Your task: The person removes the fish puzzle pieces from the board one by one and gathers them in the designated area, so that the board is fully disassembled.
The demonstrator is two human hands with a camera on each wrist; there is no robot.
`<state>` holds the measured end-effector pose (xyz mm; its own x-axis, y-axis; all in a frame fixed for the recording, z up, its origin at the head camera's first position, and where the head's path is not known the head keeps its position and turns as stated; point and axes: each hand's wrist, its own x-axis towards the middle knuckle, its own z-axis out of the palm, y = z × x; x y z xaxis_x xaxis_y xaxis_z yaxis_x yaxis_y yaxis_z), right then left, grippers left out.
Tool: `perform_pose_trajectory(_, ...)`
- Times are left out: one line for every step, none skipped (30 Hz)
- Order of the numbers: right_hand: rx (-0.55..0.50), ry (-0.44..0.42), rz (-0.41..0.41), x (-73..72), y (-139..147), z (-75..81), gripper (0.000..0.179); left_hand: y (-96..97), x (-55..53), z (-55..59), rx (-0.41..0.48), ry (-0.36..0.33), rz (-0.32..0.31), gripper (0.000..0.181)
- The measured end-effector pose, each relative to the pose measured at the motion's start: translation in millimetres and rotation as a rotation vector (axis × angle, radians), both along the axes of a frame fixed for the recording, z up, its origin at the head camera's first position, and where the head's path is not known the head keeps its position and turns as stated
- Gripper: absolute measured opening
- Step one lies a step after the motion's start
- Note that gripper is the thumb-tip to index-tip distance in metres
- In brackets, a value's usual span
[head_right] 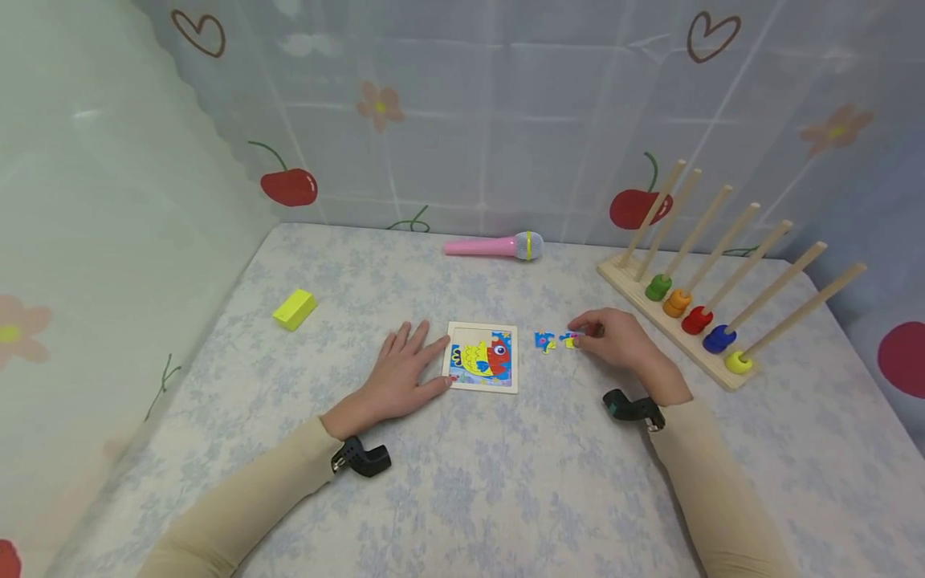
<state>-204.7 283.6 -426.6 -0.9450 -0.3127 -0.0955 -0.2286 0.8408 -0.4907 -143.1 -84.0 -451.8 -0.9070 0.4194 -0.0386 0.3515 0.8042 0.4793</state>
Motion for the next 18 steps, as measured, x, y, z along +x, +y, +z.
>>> perform_pose_trajectory(-0.001, 0.003, 0.001, 0.1, -0.3, 0.0, 0.027, -0.1, -0.1, 0.1, 0.000, 0.002, 0.002, 0.068)
perform_pose_trajectory(0.001, 0.003, 0.000, 0.0, -0.6, -0.1, 0.027, -0.3, -0.3, -0.1, -0.003, 0.002, 0.003, 0.068)
perform_pose_trajectory(0.001, 0.001, -0.001, 0.1, -1.2, 0.2, 0.028, -0.4, -0.4, -0.2, -0.003, 0.003, 0.004, 0.068)
perform_pose_trajectory(0.003, -0.002, -0.003, 0.1, -1.8, 0.3, 0.028, -0.5, -0.5, -0.4, -0.008, 0.001, 0.004, 0.068)
perform_pose_trajectory(0.005, -0.006, -0.005, 0.0, -2.5, 0.4, 0.029, -0.6, -0.7, -0.9, -0.007, 0.002, 0.004, 0.068)
perform_pose_trajectory(0.007, -0.010, -0.010, 0.1, -3.4, 0.7, 0.029, -0.7, -0.8, -1.3, -0.010, 0.001, 0.004, 0.068)
perform_pose_trajectory(0.008, -0.014, -0.013, 0.2, -3.8, 0.7, 0.029, -0.7, -0.8, -1.9, -0.010, 0.001, 0.003, 0.068)
perform_pose_trajectory(0.009, -0.016, -0.014, 0.3, -4.0, 0.8, 0.029, -0.8, -1.0, -2.7, -0.010, 0.000, 0.000, 0.068)
perform_pose_trajectory(0.012, -0.018, -0.015, 0.7, -4.2, 1.1, 0.029, -0.7, -0.9, -3.2, -0.008, 0.001, -0.002, 0.068)
perform_pose_trajectory(0.010, -0.018, -0.013, 0.9, -4.1, 1.6, 0.029, -0.8, -1.1, -3.8, -0.009, 0.002, -0.003, 0.068)
perform_pose_trajectory(0.012, -0.014, -0.013, 1.1, -4.1, 1.7, 0.029, -0.8, -1.1, -4.3, -0.005, 0.006, -0.004, 0.068)
perform_pose_trajectory(0.012, -0.012, -0.012, 1.4, -4.0, 1.8, 0.029, -0.8, -1.2, -4.5, -0.006, 0.007, -0.004, 0.068)
perform_pose_trajectory(0.012, -0.009, -0.011, 1.6, -3.8, 2.0, 0.029, -0.8, -1.3, -4.8, -0.007, 0.008, -0.003, 0.068)
perform_pose_trajectory(0.012, -0.007, -0.008, 1.8, -3.5, 2.2, 0.028, -0.8, -1.4, -5.0, -0.009, 0.010, -0.003, 0.068)
perform_pose_trajectory(0.011, -0.004, -0.005, 1.9, -3.1, 2.1, 0.028, -0.6, -1.4, -5.0, -0.010, 0.012, -0.003, 0.068)
perform_pose_trajectory(0.007, -0.002, 0.000, 1.8, -2.4, 2.1, 0.027, -0.5, -1.4, -4.9, -0.011, 0.014, -0.004, 0.067)
perform_pose_trajectory(0.008, -0.003, 0.001, 1.7, -2.0, 1.8, 0.026, -0.4, -1.4, -4.8, -0.013, 0.013, -0.004, 0.068)
perform_pose_trajectory(0.005, -0.007, 0.004, 1.6, -1.4, 1.9, 0.026, -0.3, -1.3, -4.6, -0.013, 0.012, -0.004, 0.067)
